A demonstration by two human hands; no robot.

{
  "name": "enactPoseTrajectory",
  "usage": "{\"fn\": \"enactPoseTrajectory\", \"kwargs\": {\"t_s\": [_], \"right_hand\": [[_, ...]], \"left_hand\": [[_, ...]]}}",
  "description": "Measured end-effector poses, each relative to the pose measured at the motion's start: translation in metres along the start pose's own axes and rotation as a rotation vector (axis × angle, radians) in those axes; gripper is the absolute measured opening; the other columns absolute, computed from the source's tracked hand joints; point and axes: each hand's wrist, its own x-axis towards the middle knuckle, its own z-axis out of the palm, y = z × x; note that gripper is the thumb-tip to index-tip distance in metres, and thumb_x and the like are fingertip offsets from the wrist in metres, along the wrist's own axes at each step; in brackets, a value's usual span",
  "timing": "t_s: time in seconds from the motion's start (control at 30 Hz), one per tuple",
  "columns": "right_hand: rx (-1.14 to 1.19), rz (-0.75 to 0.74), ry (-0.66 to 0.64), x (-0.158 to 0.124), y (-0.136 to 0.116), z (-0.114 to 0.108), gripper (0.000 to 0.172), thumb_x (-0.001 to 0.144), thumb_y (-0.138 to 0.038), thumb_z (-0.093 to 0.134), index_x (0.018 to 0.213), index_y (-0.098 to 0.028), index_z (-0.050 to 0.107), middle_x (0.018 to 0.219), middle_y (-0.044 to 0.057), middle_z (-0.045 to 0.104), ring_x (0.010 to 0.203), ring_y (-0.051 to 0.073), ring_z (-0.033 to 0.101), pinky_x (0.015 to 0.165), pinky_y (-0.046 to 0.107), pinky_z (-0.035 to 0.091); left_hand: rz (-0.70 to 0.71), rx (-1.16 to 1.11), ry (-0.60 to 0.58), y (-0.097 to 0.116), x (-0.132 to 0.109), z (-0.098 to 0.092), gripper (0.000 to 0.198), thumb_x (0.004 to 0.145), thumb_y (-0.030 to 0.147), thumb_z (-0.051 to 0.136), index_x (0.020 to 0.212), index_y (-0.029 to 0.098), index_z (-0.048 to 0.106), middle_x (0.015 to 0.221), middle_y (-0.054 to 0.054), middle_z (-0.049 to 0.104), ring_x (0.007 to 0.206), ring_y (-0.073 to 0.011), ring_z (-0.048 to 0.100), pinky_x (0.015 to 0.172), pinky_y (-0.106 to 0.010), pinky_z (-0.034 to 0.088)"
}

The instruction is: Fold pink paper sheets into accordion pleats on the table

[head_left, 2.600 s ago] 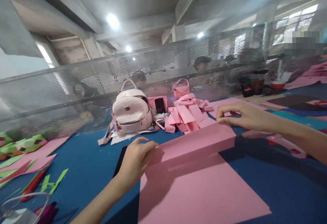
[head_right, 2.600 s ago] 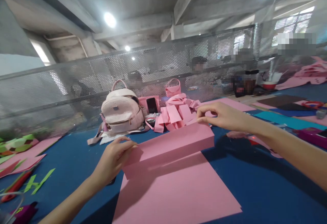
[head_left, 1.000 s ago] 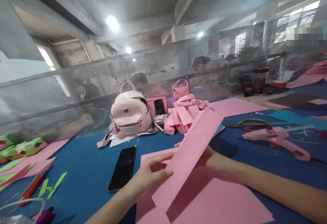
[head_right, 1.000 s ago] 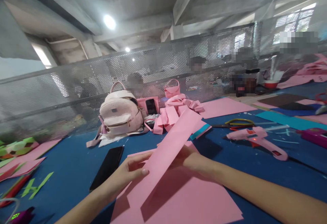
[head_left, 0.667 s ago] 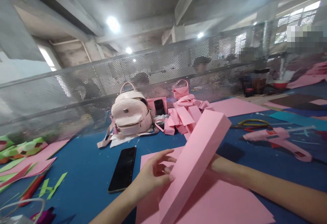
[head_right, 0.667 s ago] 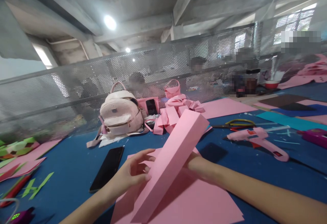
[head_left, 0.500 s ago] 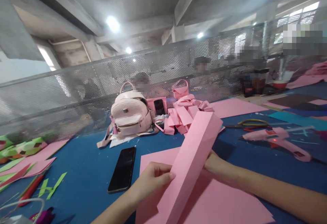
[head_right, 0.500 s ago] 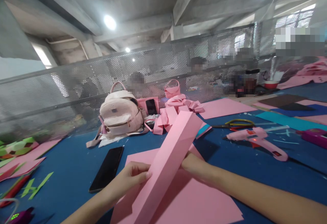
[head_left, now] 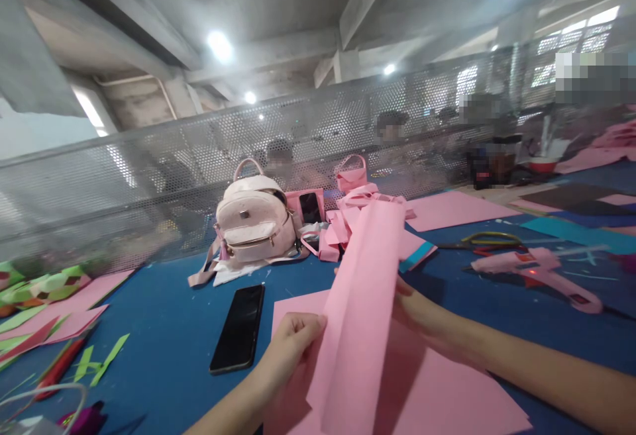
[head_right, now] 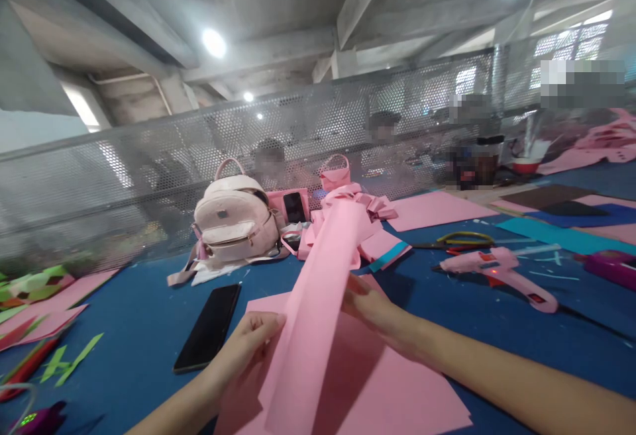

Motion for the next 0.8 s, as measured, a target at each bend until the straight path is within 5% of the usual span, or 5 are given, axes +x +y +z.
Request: {"fn": "enactPoseTrajectory", "kwargs": {"t_s": [0.17,0.37,0.63,0.8], "right_hand": [[0.201,-0.093,-0.068,0.002,-0.018,-0.004,0.064,0.087,-0.069,0.055,0.141,-0.034,0.050,0.153,0.005,0.045,0.134,0.026,0.048,0.110,0.043,0.042],[0.161,-0.131,0.061,0.007,-0.010,-0.013,0.045,0.090,-0.055,0.062,0.129,-0.033,0.060,0.145,0.003,0.054,0.133,0.025,0.047,0.114,0.040,0.037],[-0.069,-0.114,0.254,0.004,-0.010,-0.011,0.036,0.077,-0.054,0.077,0.096,-0.025,0.071,0.112,0.005,0.070,0.118,0.030,0.057,0.108,0.044,0.039],[-0.074,-0.052,0.162,0.007,-0.002,-0.009,0.061,0.063,-0.057,0.085,0.114,-0.026,0.069,0.123,0.009,0.068,0.121,0.035,0.056,0.105,0.049,0.043]], "left_hand": [[0.050,-0.015,0.101,0.013,0.001,-0.004,0.059,0.072,0.073,0.069,0.068,0.014,0.066,0.056,0.001,0.054,0.051,-0.0108,0.047,0.052,-0.022,0.036],[0.098,-0.029,0.085,0.022,0.001,-0.004,0.063,0.072,0.071,0.070,0.103,0.015,0.075,0.080,-0.006,0.073,0.075,-0.0232,0.067,0.072,-0.032,0.051],[0.090,-0.062,-0.110,0.010,0.004,-0.001,0.053,0.078,0.064,0.071,0.100,0.017,0.079,0.085,-0.007,0.075,0.085,-0.0268,0.068,0.089,-0.038,0.049],[0.040,-0.057,-0.162,0.014,0.001,0.002,0.048,0.076,0.061,0.074,0.093,0.016,0.080,0.072,-0.005,0.071,0.064,-0.0189,0.064,0.069,-0.029,0.050]]}}
